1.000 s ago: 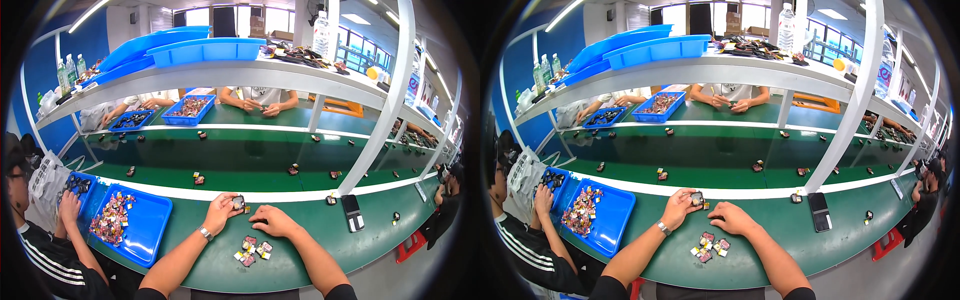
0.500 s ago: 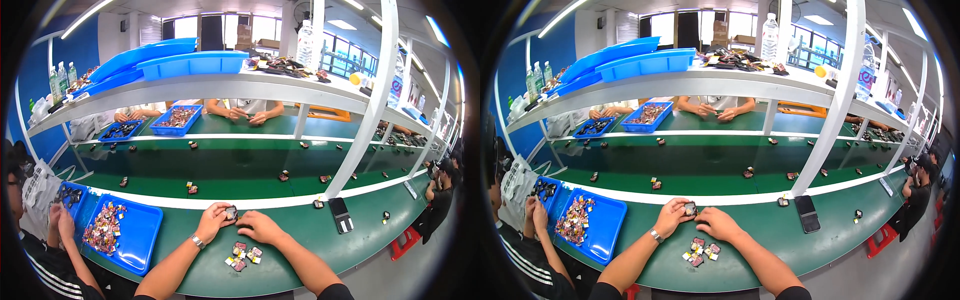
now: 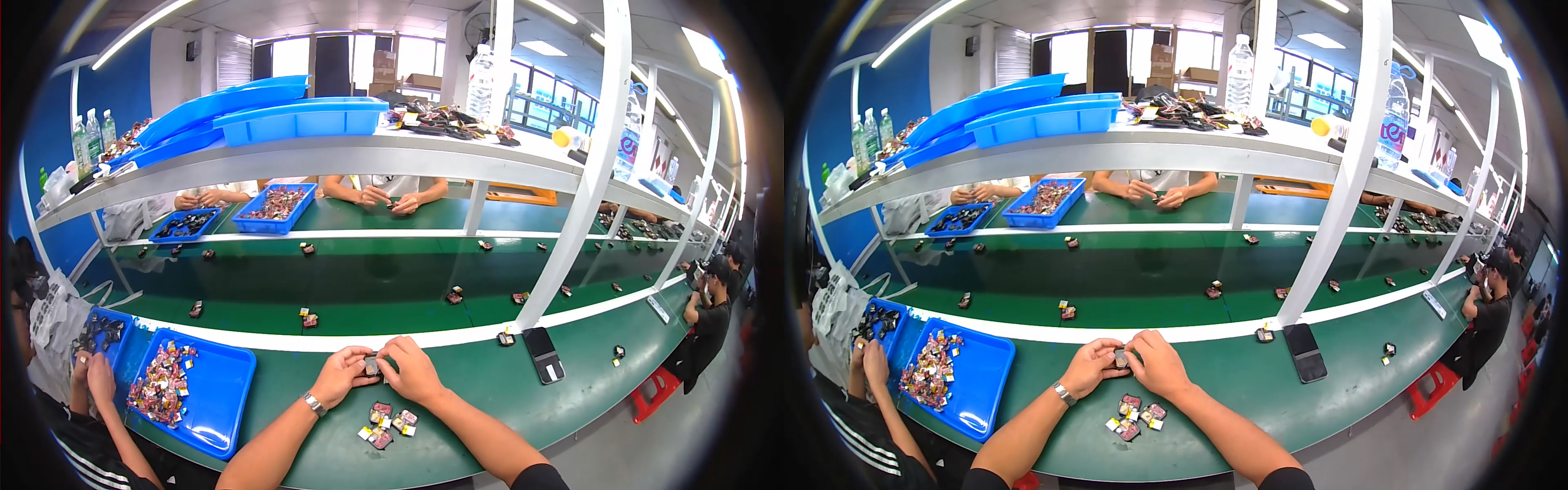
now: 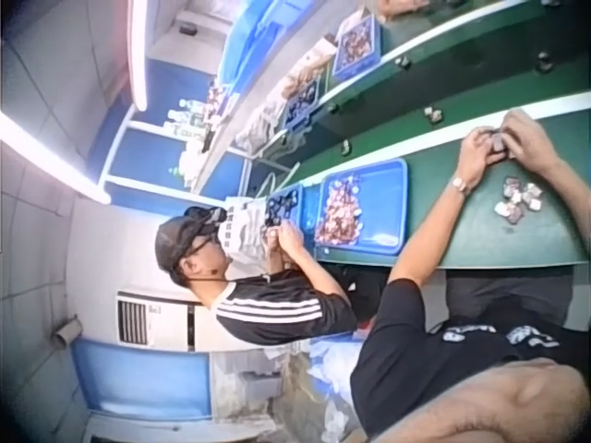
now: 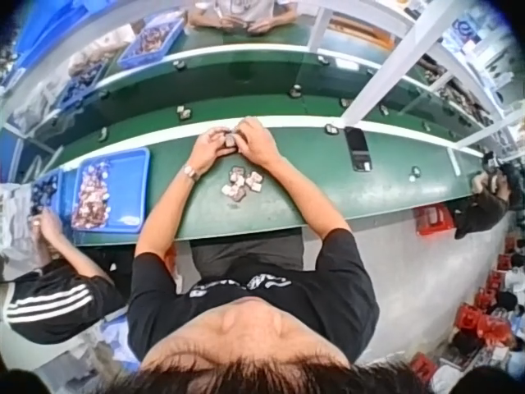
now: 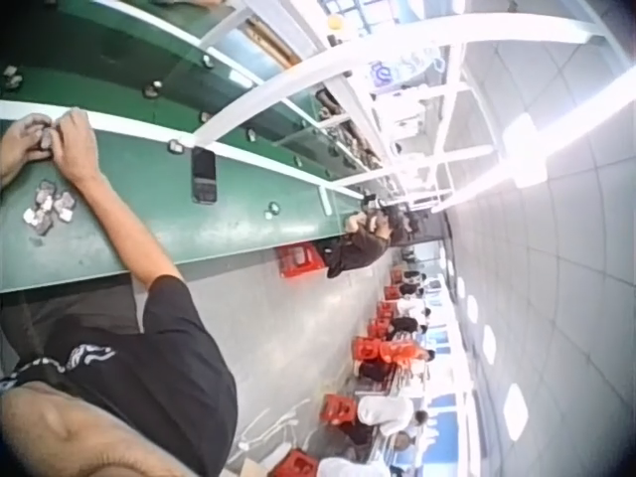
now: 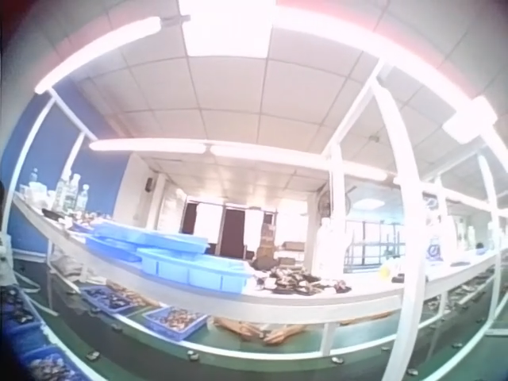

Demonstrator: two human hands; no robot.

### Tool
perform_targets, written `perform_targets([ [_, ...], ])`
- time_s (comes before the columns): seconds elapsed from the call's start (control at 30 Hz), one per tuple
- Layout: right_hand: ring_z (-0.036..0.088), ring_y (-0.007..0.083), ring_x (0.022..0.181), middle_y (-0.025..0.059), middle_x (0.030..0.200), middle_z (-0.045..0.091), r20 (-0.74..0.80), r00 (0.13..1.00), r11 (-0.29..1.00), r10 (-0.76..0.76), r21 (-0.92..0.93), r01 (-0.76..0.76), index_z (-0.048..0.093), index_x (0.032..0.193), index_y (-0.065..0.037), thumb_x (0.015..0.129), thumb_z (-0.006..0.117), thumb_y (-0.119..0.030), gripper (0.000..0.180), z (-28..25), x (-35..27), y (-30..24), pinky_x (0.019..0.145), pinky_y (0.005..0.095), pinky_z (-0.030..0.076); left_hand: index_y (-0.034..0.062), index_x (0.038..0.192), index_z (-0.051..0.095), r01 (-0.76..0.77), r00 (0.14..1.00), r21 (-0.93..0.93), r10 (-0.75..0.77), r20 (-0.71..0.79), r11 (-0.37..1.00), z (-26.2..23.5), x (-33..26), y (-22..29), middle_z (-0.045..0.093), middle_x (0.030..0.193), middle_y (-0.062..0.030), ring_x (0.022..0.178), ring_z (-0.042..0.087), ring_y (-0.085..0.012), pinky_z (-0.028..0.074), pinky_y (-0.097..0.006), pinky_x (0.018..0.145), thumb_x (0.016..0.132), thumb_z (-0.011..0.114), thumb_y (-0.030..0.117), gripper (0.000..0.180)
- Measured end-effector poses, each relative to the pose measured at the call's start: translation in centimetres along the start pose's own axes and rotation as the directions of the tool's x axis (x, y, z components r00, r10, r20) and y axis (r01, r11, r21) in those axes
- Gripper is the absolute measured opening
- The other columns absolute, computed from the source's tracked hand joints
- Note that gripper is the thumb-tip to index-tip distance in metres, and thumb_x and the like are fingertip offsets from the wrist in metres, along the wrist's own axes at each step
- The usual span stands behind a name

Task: Manually assemble small electronic or plastic components on a production line workbench.

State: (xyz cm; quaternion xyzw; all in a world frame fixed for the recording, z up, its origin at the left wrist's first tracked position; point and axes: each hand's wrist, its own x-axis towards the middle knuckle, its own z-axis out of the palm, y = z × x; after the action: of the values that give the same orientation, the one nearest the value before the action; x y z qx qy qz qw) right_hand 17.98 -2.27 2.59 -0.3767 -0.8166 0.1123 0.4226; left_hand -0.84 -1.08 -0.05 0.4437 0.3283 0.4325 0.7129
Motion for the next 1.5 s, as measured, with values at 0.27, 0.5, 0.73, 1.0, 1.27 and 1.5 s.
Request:
perform_targets([
  [0.27, 0.065, 0.014, 0.072, 0.0083, 0.086, 0.066, 0.096, 0.911, 0.888, 0.401, 0.201, -0.412, 0.059, 0.091, -0.002, 0.08, 0.072, -0.009, 0.018, 0.8, -0.1, 0.8, 0.065, 0.0278, 0.054, -0.0029, 0.129, 0.046, 0.038, 0.993, 0.077, -0.046, 0.111, 0.996, 0.1, -0.2, -0.5, 0.055, 0.122, -0.0138, 0.11, 0.061, -0.0231, 0.055, -0.04, 0.095, 0.096, 0.049, 0.0, 0.033],
  [0.5, 0.065, 0.0082, 0.072, 0.0027, 0.083, 0.066, -0.073, 0.954, 0.883, 0.291, 0.404, -0.239, 0.064, 0.086, 0.0, 0.079, 0.069, -0.001, 0.009, -8.2, 7.2, -2.3, 0.064, 0.0235, 0.052, 0.0017, 0.132, 0.044, -0.032, 0.996, -0.074, 0.038, 0.078, 0.997, -0.5, -0.3, -0.3, 0.052, 0.128, -0.0149, 0.115, 0.059, -0.026, 0.054, -0.042, 0.096, 0.094, 0.054, 0.001, 0.039],
  [0.73, 0.069, 0.0142, 0.067, 0.0128, 0.081, 0.072, -0.567, 0.815, 0.99, 0.121, 0.134, -0.053, 0.065, 0.094, 0.004, 0.077, 0.068, -0.008, 0.021, -23.4, 26.5, -7.9, 0.065, 0.0257, 0.054, -0.003, 0.118, 0.054, -0.009, 0.992, 0.072, 0.0, 0.124, 0.997, -0.4, 0.0, -0.6, 0.058, 0.121, -0.0173, 0.112, 0.061, -0.0279, 0.053, -0.039, 0.095, 0.096, 0.052, 0.003, 0.024],
  [1.0, 0.067, 0.0328, 0.076, 0.0181, 0.087, 0.069, -0.659, 0.699, 0.916, -0.277, -0.402, -0.016, 0.068, 0.09, 0.0, 0.085, 0.063, -0.019, 0.021, -24.7, 28.9, -9.0, 0.074, 0.0369, 0.052, -0.0039, 0.116, 0.055, -0.047, 0.992, 0.036, 0.043, 0.12, 0.998, -1.7, -0.3, -1.2, 0.06, 0.118, -0.0185, 0.108, 0.063, -0.027, 0.054, -0.037, 0.093, 0.097, 0.05, 0.003, 0.021],
  [1.27, 0.064, 0.0333, 0.08, 0.0179, 0.085, 0.065, -0.495, 0.827, 0.85, 0.267, -0.283, -0.444, 0.066, 0.089, 0.001, 0.077, 0.07, -0.02, 0.024, -14.7, 7.0, 12.9, 0.074, 0.0416, 0.051, -0.0046, 0.115, 0.056, -0.055, 0.988, 0.153, 0.032, 0.149, 0.987, 0.0, 0.6, -0.6, 0.063, 0.114, -0.0183, 0.105, 0.065, -0.0256, 0.055, -0.035, 0.09, 0.096, 0.049, 0.002, 0.021],
  [1.5, 0.057, 0.0398, 0.105, 0.0218, 0.11, 0.061, -0.392, 0.666, 0.54, 0.634, -0.393, -0.745, 0.061, 0.108, 0.002, 0.067, 0.081, -0.031, 0.056, -9.0, 1.8, 22.5, 0.093, 0.0449, 0.047, -0.0046, 0.115, 0.056, -0.035, 0.992, 0.184, 0.012, 0.123, 0.982, -1.0, -0.1, -0.5, 0.063, 0.112, -0.0189, 0.104, 0.065, -0.0264, 0.055, -0.035, 0.089, 0.096, 0.049, 0.003, 0.021],
])
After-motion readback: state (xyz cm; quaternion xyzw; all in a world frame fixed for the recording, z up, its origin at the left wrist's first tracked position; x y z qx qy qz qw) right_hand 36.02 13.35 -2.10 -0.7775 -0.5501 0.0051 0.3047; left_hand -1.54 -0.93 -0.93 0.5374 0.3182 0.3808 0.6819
